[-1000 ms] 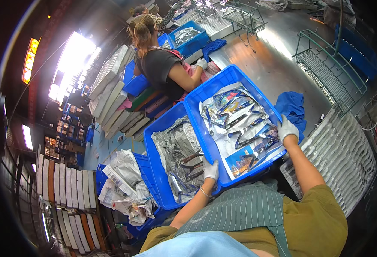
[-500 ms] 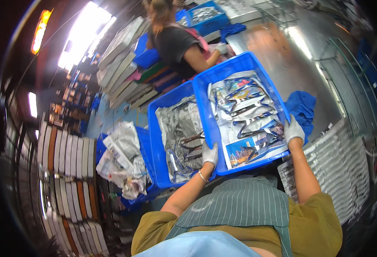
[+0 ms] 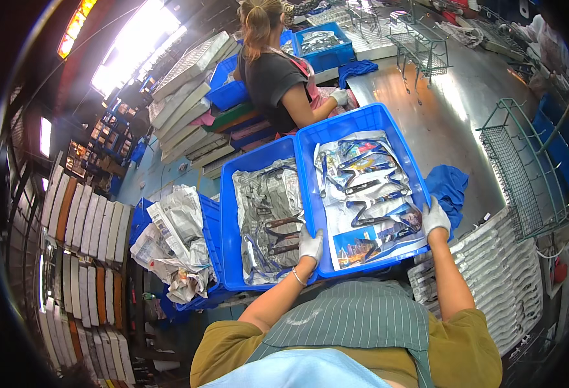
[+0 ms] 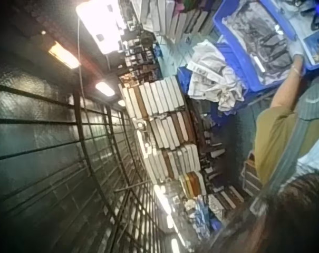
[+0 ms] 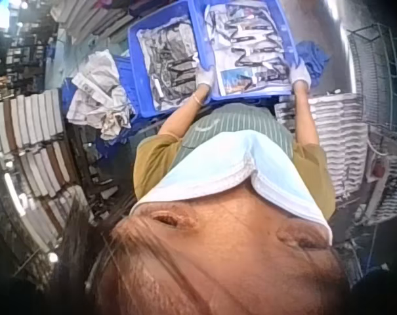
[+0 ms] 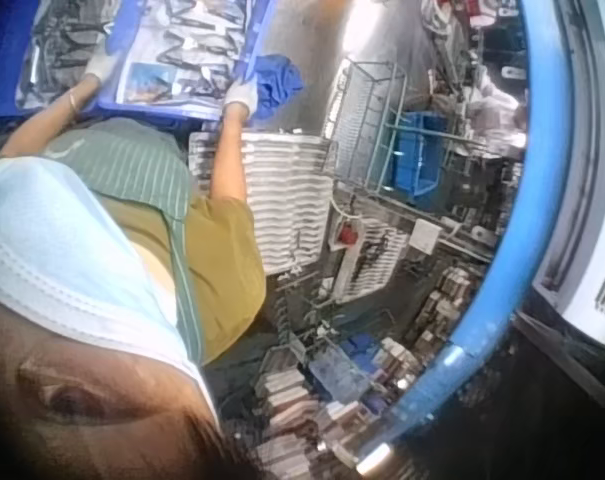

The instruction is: The person sorts metal parts and newspaper by hand, arranging them into blue crates on a work table.

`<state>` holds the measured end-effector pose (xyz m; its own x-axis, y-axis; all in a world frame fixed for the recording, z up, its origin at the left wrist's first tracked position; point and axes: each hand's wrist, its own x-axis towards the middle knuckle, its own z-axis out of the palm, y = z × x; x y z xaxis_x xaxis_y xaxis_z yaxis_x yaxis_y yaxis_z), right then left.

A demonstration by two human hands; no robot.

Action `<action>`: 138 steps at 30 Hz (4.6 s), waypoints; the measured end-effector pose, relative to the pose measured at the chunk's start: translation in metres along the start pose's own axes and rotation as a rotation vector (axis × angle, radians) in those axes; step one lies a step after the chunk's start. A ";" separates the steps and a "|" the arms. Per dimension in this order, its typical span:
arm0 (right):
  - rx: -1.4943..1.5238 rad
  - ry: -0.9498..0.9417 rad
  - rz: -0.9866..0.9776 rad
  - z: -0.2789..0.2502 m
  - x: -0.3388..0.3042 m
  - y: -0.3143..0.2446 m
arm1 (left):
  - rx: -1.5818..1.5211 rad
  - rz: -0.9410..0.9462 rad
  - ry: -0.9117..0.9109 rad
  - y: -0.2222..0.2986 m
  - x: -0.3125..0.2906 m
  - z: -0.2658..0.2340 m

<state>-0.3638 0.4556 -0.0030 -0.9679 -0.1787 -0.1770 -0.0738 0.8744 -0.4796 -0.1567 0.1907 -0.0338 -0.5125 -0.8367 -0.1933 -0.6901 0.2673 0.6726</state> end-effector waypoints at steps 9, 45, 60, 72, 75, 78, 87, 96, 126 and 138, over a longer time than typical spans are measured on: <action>0.027 0.016 -0.012 -0.002 -0.001 -0.002 | -0.041 0.008 0.010 -0.002 0.004 0.001; 0.054 0.011 0.001 -0.005 -0.004 -0.003 | -0.141 0.032 -0.030 -0.021 0.014 0.008; 0.051 -0.003 -0.065 0.003 0.013 0.002 | 0.007 0.084 0.103 -0.030 0.016 0.020; -0.016 -0.064 -0.217 0.023 0.074 0.048 | 0.050 -0.074 0.059 0.022 -0.013 -0.015; 0.003 -0.039 -0.208 0.019 0.071 0.054 | 0.062 -0.009 -0.001 0.027 -0.010 -0.010; 0.052 0.012 -0.163 0.009 0.059 0.074 | 0.055 0.075 0.059 0.029 -0.005 0.000; 0.034 -0.005 -0.004 -0.006 0.004 0.001 | -0.004 0.011 0.052 -0.006 0.003 0.009; 0.052 0.015 -0.003 0.003 0.005 0.010 | 0.042 0.014 0.028 0.000 0.002 0.004; -0.033 0.117 -0.383 0.107 -0.144 -0.147 | 0.448 0.636 0.003 -0.187 -0.064 -0.203; 0.056 0.337 -0.426 0.108 -0.150 -0.146 | 0.461 0.691 0.118 -0.195 -0.062 -0.191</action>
<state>-0.1815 0.3061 0.0004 -0.8791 -0.3492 0.3243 -0.4724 0.7291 -0.4952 0.1066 0.0992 -0.0167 -0.8574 -0.4507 0.2484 -0.3937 0.8853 0.2476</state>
